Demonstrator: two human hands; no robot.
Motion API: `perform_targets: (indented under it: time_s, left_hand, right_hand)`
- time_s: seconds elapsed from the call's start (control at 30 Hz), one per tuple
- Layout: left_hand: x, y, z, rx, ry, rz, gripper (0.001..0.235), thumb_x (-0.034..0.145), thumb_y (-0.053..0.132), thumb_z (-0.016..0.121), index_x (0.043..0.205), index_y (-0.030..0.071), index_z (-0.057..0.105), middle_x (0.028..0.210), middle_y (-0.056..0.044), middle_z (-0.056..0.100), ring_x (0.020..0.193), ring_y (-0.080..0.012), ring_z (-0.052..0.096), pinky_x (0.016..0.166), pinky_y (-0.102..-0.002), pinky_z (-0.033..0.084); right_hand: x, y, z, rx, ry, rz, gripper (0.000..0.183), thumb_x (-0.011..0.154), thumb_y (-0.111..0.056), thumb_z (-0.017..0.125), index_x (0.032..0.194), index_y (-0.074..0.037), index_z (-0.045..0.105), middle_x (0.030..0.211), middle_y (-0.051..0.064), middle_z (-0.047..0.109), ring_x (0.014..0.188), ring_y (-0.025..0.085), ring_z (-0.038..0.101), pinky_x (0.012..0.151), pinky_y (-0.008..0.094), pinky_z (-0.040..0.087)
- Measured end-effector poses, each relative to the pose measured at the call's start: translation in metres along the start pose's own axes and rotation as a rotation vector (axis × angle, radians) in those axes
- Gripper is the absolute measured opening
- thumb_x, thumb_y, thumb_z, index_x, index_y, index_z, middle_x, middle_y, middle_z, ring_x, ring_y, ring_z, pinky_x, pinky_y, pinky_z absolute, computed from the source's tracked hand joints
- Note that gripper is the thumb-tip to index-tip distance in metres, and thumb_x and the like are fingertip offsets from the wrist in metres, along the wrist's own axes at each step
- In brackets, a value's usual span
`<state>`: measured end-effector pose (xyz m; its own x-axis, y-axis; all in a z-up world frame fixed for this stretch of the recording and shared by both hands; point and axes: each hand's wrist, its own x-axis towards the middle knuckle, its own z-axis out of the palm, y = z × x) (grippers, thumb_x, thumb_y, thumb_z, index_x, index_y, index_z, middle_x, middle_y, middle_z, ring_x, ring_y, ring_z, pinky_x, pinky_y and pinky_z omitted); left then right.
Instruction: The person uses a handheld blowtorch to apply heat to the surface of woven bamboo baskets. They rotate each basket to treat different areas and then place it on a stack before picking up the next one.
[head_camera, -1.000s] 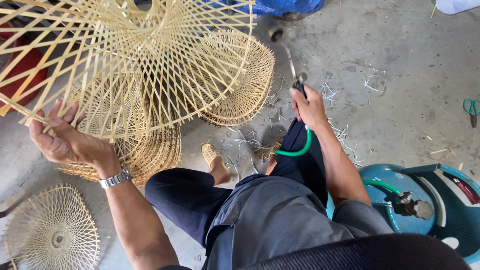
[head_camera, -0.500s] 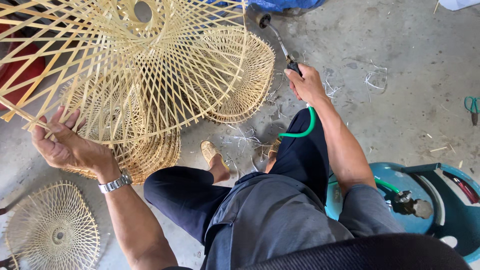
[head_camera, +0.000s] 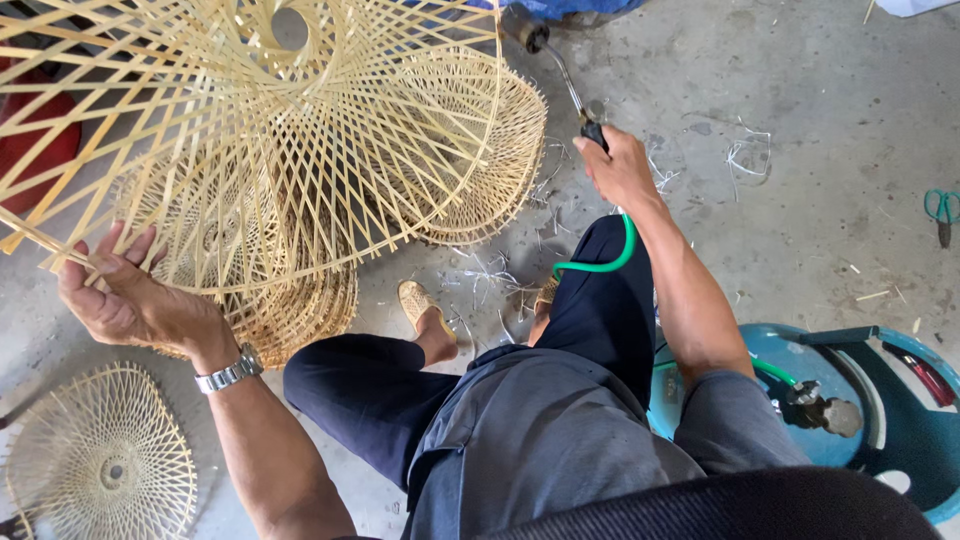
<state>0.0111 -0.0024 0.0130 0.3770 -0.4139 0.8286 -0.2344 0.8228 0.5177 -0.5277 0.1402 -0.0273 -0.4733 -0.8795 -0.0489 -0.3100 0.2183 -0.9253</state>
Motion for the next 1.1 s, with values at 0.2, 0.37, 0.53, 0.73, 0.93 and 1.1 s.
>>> perform_targets:
  time_s: [0.2, 0.37, 0.53, 0.73, 0.93, 1.1]
  left_hand:
    - [0.012, 0.008, 0.004, 0.041, 0.009, -0.002, 0.021, 0.111, 0.010, 0.057, 0.125, -0.006, 0.059, 0.121, -0.025, 0.068, 0.097, -0.0312, 0.081, 0.075, -0.040, 0.070]
    - [0.017, 0.008, 0.002, 0.029, -0.049, 0.009, 0.027, 0.118, 0.015, 0.058, 0.136, -0.004, 0.055, 0.121, -0.028, 0.078, 0.089, -0.0332, 0.085, 0.070, -0.038, 0.072]
    - [0.019, 0.009, 0.003, 0.024, -0.068, -0.009, 0.028, 0.120, 0.017, 0.057, 0.138, -0.003, 0.054, 0.124, -0.029, 0.077, 0.092, -0.0330, 0.083, 0.067, -0.036, 0.071]
    - [0.016, 0.018, 0.006, 0.050, -0.041, 0.009, 0.022, 0.116, 0.014, 0.056, 0.129, -0.004, 0.055, 0.117, -0.026, 0.074, 0.089, -0.0306, 0.081, 0.074, -0.039, 0.073]
    - [0.008, 0.014, 0.007, 0.023, -0.052, 0.031, 0.020, 0.118, 0.008, 0.057, 0.127, -0.009, 0.058, 0.130, -0.025, 0.063, 0.107, -0.0355, 0.080, 0.079, -0.043, 0.070]
    - [0.000, 0.015, 0.002, -0.073, -0.045, -0.046, 0.020, 0.118, 0.008, 0.059, 0.128, -0.009, 0.057, 0.130, -0.022, 0.061, 0.108, -0.0335, 0.078, 0.078, -0.042, 0.071]
  right_hand:
    - [-0.048, 0.024, 0.006, -0.022, -0.042, 0.066, 0.026, 0.099, -0.029, 0.064, 0.092, -0.004, 0.062, 0.062, 0.002, 0.058, 0.047, 0.010, 0.053, 0.041, 0.030, 0.043]
    - [-0.087, 0.042, 0.011, -0.043, -0.151, 0.048, 0.027, 0.098, -0.029, 0.063, 0.093, -0.002, 0.063, 0.063, 0.002, 0.060, 0.047, 0.010, 0.056, 0.041, 0.029, 0.045]
    - [-0.086, 0.046, 0.020, 0.023, -0.174, 0.053, 0.023, 0.098, -0.026, 0.064, 0.095, -0.003, 0.063, 0.063, 0.001, 0.059, 0.047, 0.009, 0.055, 0.042, 0.028, 0.044]
    - [-0.055, 0.024, 0.032, 0.120, -0.169, 0.017, 0.021, 0.099, -0.025, 0.062, 0.095, -0.004, 0.064, 0.064, -0.001, 0.058, 0.046, 0.007, 0.050, 0.039, 0.027, 0.042]
    - [-0.050, 0.022, 0.034, 0.231, -0.223, 0.063, 0.022, 0.100, -0.024, 0.063, 0.094, -0.003, 0.062, 0.065, -0.001, 0.058, 0.047, 0.006, 0.049, 0.039, 0.026, 0.039]
    - [-0.028, 0.031, 0.022, 0.296, -0.049, 0.029, 0.020, 0.101, -0.024, 0.063, 0.094, -0.005, 0.060, 0.062, 0.000, 0.057, 0.044, 0.008, 0.050, 0.038, 0.026, 0.040]
